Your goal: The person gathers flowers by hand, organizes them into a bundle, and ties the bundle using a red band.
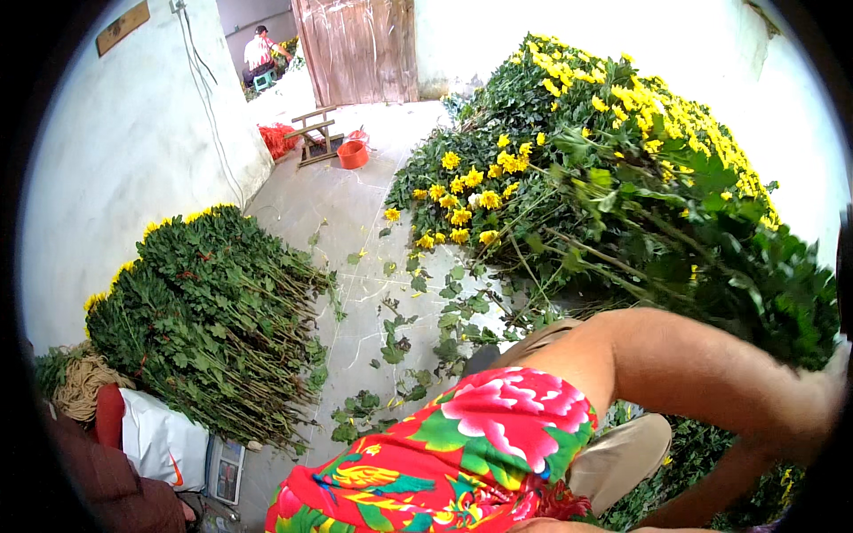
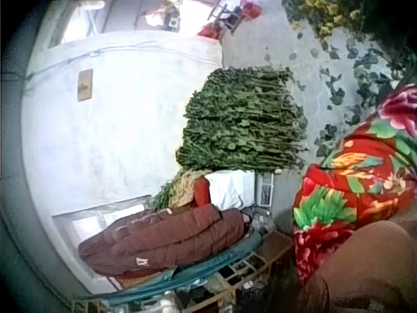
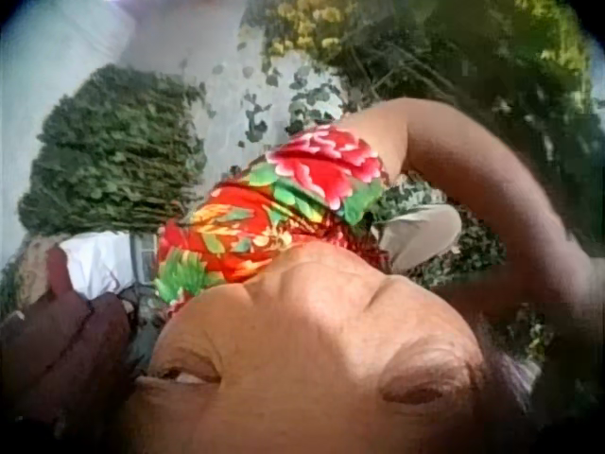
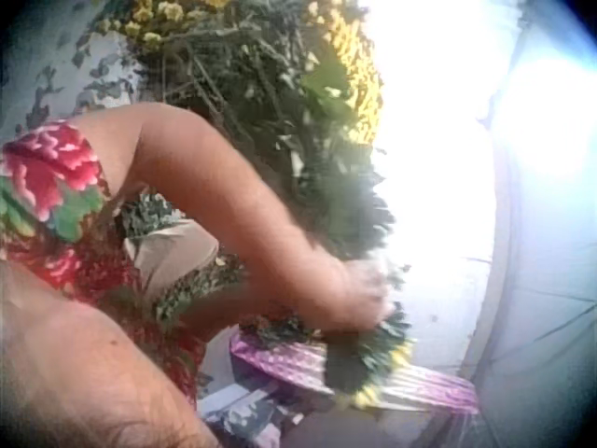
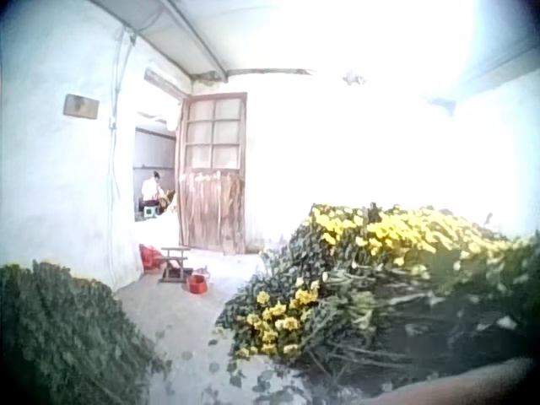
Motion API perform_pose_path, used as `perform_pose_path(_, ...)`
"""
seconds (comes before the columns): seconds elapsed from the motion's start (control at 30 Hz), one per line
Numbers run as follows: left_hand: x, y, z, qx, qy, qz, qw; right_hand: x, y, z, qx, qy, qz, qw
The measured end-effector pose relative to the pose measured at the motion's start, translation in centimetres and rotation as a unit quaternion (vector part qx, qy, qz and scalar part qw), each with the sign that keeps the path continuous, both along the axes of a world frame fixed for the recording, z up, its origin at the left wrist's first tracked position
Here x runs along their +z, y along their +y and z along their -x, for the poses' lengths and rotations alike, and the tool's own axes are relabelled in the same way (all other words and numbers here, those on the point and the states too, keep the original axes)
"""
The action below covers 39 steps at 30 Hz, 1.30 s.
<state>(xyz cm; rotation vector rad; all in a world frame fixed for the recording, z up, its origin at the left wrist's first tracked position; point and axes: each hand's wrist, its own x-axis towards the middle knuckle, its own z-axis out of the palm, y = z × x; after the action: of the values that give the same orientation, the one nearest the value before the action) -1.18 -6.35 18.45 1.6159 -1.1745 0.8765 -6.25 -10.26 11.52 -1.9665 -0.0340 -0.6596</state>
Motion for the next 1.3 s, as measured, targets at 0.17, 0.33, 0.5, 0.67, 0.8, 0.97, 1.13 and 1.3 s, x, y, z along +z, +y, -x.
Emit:
perform_pose_path(0.17, -8.5, -3.3, 2.0, 0.249, -0.099, -0.140, 0.953, -10.7, 2.4, 2.4, 0.103, 0.118, -0.176, 0.972)
perform_pose_path(0.33, -18.4, -2.6, 2.5, 0.109, 0.059, -0.412, 0.903, -16.4, 3.5, 5.3, 0.132, 0.191, -0.305, 0.924)
perform_pose_path(0.5, -22.2, -4.1, 4.5, 0.156, 0.017, -0.456, 0.876, -18.0, 2.2, 7.1, 0.136, 0.220, -0.362, 0.896)
perform_pose_path(0.67, -23.8, -2.3, 3.8, 0.190, 0.088, -0.373, 0.904, -10.5, -1.2, 9.4, 0.317, 0.424, -0.036, 0.848)
perform_pose_path(0.8, -19.6, -2.8, 4.3, 0.134, 0.124, -0.370, 0.911, -1.8, -5.2, 9.3, 0.195, 0.202, 0.185, 0.942)
perform_pose_path(0.97, -23.5, -1.9, 4.8, 0.101, 0.151, -0.316, 0.931, -3.5, -2.5, -0.1, 0.240, 0.202, 0.385, 0.868)
perform_pose_path(1.13, -23.9, -2.0, 5.4, 0.080, 0.138, -0.266, 0.951, -3.6, -1.4, -4.5, 0.279, 0.393, 0.479, 0.734)
perform_pose_path(1.3, -24.4, -0.1, 5.7, 0.062, 0.134, -0.234, 0.961, -4.8, 0.0, -4.5, 0.268, 0.419, 0.496, 0.711)
